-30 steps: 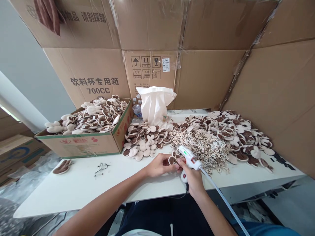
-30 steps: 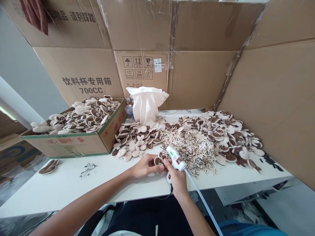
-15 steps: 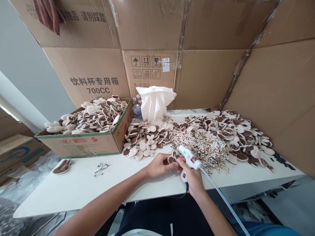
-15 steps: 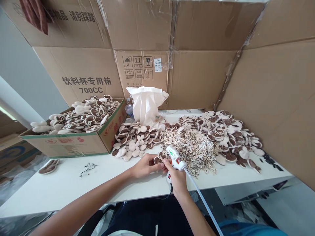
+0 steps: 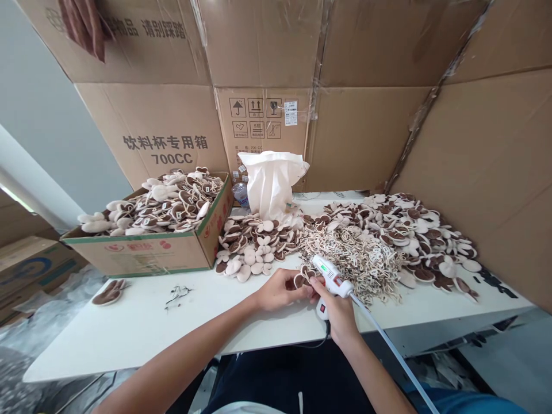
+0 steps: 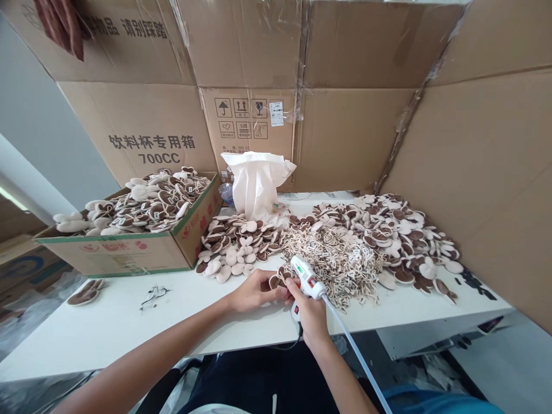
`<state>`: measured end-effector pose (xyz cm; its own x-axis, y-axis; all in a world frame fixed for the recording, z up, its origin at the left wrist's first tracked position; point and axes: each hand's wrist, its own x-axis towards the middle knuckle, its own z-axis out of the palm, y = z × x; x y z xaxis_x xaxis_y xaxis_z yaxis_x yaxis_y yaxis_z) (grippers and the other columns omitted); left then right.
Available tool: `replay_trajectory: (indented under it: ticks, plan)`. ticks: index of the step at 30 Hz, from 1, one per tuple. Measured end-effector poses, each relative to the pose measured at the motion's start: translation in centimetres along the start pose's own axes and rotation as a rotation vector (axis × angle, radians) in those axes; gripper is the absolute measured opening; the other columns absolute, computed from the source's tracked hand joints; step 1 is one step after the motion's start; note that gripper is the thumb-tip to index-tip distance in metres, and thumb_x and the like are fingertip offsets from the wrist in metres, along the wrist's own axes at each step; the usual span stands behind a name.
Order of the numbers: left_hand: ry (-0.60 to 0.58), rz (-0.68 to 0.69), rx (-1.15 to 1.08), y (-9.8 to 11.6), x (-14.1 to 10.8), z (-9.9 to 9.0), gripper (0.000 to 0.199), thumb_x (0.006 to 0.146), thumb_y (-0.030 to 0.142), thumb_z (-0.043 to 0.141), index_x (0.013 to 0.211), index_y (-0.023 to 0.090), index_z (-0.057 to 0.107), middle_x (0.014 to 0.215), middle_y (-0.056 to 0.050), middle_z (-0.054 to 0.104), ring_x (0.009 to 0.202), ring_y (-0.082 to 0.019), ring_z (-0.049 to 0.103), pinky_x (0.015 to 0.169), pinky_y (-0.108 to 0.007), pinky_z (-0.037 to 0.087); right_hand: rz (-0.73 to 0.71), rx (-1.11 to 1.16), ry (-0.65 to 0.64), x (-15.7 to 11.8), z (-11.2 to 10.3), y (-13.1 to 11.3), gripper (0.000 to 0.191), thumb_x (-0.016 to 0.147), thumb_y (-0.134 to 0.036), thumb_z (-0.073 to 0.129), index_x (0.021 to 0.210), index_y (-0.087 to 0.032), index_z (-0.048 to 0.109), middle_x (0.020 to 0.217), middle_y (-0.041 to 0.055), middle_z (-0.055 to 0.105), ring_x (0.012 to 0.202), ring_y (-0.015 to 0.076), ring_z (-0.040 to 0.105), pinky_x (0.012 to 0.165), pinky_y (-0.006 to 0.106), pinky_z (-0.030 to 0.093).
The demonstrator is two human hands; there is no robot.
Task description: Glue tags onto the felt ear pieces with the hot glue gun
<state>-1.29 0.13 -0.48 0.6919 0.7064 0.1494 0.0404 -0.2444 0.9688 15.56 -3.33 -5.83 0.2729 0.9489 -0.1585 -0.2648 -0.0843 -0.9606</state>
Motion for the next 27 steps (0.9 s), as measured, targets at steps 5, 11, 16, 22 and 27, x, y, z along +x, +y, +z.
replay_trajectory:
  ticks: [5, 11, 16, 22, 27]
  plan:
    - [-0.006, -0.022, 0.006, -0.26, -0.01, -0.01, 0.042, 0.098, 0.052, 0.064, 0.093, 0.011, 0.071, 0.086, -0.007, 0.070, 0.070, -0.013, 0.052, 0.064, -0.025, 0.038, 0.000, -0.007, 0.020, -0.10, 0.16, -0.19, 0.048, 0.065, -0.055, 0.093, 0.090, -0.016, 0.078, 0.068, 0.0041, 0.073, 0.057, 0.0185, 0.064, 0.049, 0.027, 0.045]
    - [0.009, -0.031, 0.012, -0.22, -0.02, 0.07, 0.044, 0.096, 0.055, 0.065, 0.090, 0.011, 0.070, 0.084, -0.007, 0.070, 0.070, -0.014, 0.054, 0.064, -0.025, 0.040, 0.002, -0.004, 0.026, -0.16, 0.22, -0.28, 0.049, 0.063, -0.056, 0.093, 0.088, -0.017, 0.078, 0.064, 0.0032, 0.071, 0.057, 0.0191, 0.065, 0.047, 0.027, 0.045]
    - [0.014, -0.022, 0.033, -0.08, 0.01, 0.10, 0.047, 0.098, 0.056, 0.061, 0.091, 0.011, 0.070, 0.085, -0.009, 0.071, 0.069, -0.014, 0.055, 0.065, -0.026, 0.040, 0.002, -0.015, 0.025, -0.06, 0.13, -0.09, 0.049, 0.064, -0.055, 0.093, 0.089, -0.017, 0.078, 0.067, 0.0040, 0.073, 0.057, 0.0186, 0.066, 0.047, 0.026, 0.045]
    - [0.009, -0.011, 0.059, -0.07, -0.02, 0.12, 0.047, 0.100, 0.056, 0.059, 0.089, 0.011, 0.071, 0.084, -0.008, 0.071, 0.069, -0.014, 0.053, 0.065, -0.026, 0.039, -0.011, -0.013, 0.005, -0.04, 0.05, -0.01, 0.046, 0.067, -0.054, 0.092, 0.090, -0.016, 0.078, 0.071, 0.0050, 0.075, 0.057, 0.0175, 0.065, 0.047, 0.026, 0.045]
    - [0.012, -0.026, 0.082, 0.14, 0.01, 0.13, 0.049, 0.099, 0.058, 0.057, 0.091, 0.012, 0.071, 0.085, -0.008, 0.071, 0.068, -0.014, 0.051, 0.064, -0.026, 0.038, 0.000, -0.006, -0.003, -0.12, 0.03, -0.17, 0.045, 0.068, -0.054, 0.092, 0.089, -0.017, 0.077, 0.071, 0.0042, 0.075, 0.058, 0.0172, 0.065, 0.049, 0.026, 0.046]
